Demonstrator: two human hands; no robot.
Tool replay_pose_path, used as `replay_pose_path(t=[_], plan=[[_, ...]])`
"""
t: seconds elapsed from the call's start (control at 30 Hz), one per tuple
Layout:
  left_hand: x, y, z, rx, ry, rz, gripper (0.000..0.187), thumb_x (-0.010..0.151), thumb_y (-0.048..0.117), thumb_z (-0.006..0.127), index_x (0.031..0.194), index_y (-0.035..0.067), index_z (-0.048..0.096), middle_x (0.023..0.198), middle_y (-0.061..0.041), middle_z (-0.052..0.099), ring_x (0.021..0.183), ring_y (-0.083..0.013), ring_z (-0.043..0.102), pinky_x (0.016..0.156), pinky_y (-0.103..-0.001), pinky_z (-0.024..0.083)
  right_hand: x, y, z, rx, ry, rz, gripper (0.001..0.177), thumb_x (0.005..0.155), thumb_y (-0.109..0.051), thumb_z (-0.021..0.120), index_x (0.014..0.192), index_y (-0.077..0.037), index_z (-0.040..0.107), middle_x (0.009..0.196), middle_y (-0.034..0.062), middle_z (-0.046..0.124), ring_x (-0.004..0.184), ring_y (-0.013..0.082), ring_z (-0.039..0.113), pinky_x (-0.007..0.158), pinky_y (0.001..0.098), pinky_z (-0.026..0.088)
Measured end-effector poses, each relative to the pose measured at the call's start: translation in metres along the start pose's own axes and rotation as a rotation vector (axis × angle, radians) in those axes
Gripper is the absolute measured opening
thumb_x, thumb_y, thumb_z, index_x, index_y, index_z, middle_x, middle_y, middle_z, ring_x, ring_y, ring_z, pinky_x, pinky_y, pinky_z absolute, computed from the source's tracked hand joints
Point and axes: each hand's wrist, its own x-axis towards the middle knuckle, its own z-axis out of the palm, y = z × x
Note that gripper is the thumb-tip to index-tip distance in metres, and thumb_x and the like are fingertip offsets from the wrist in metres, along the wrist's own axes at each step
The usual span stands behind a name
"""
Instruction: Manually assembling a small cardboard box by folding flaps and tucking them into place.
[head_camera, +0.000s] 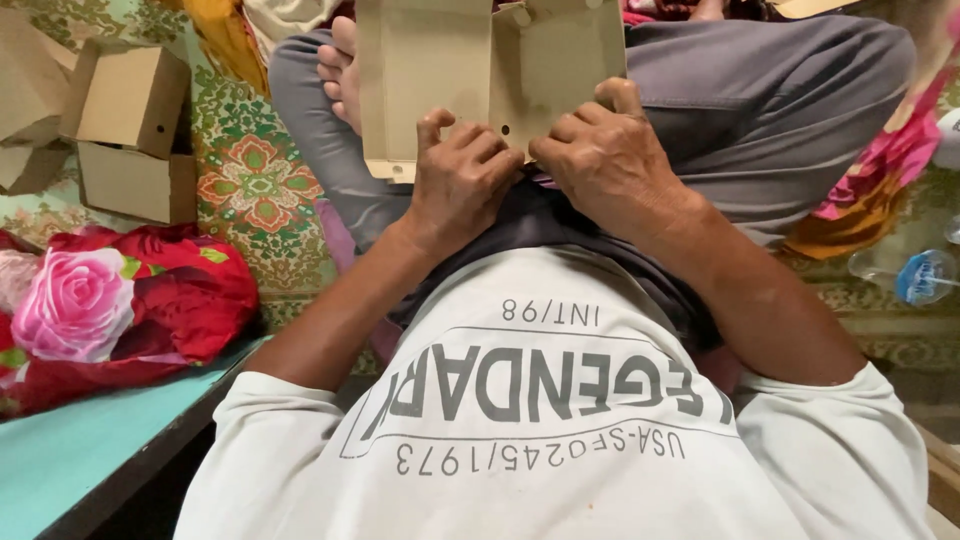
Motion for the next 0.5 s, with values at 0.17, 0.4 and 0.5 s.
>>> replay_pose_path(t=[0.17,0.4,0.5], plan=[[-0.005,0.0,0.005,0.017,0.028,-0.031,0.014,0.097,0.008,0.069,0.086,0.016,0.065,0.083,0.001,0.063,0.081,-0.0203,0.062,0.094,-0.044,0.032,-0.001,-0.002,-0.006,0.049,0.032,0.012,0.029,0.103,0.001,0.063,0.08,-0.017,0.059,0.068,-0.001,0.051,0.063,0.0206,0.05,0.092,0.0359,0.041],[0.0,0.001,-0.001,-0.067,0.098,-0.132,0.015,0.097,0.011,0.067,0.083,0.015,0.065,0.087,0.0,0.062,0.082,-0.0231,0.062,0.089,-0.045,0.031,-0.006,-0.003,-0.011,0.17,0.055,0.086,0.029,0.111,-0.002,0.053,0.084,-0.014,0.057,0.068,-0.0003,0.05,0.06,0.0223,0.045,0.085,0.0338,0.038],[-0.004,-0.003,0.004,-0.082,0.106,-0.171,0.011,0.091,0.015,0.077,0.083,0.018,0.069,0.09,0.003,0.067,0.088,-0.021,0.065,0.087,-0.046,0.03,-0.009,-0.002,-0.01,0.177,0.075,0.11,0.027,0.113,-0.007,0.056,0.088,-0.014,0.062,0.074,0.0002,0.061,0.059,0.0226,0.051,0.085,0.0345,0.039]])
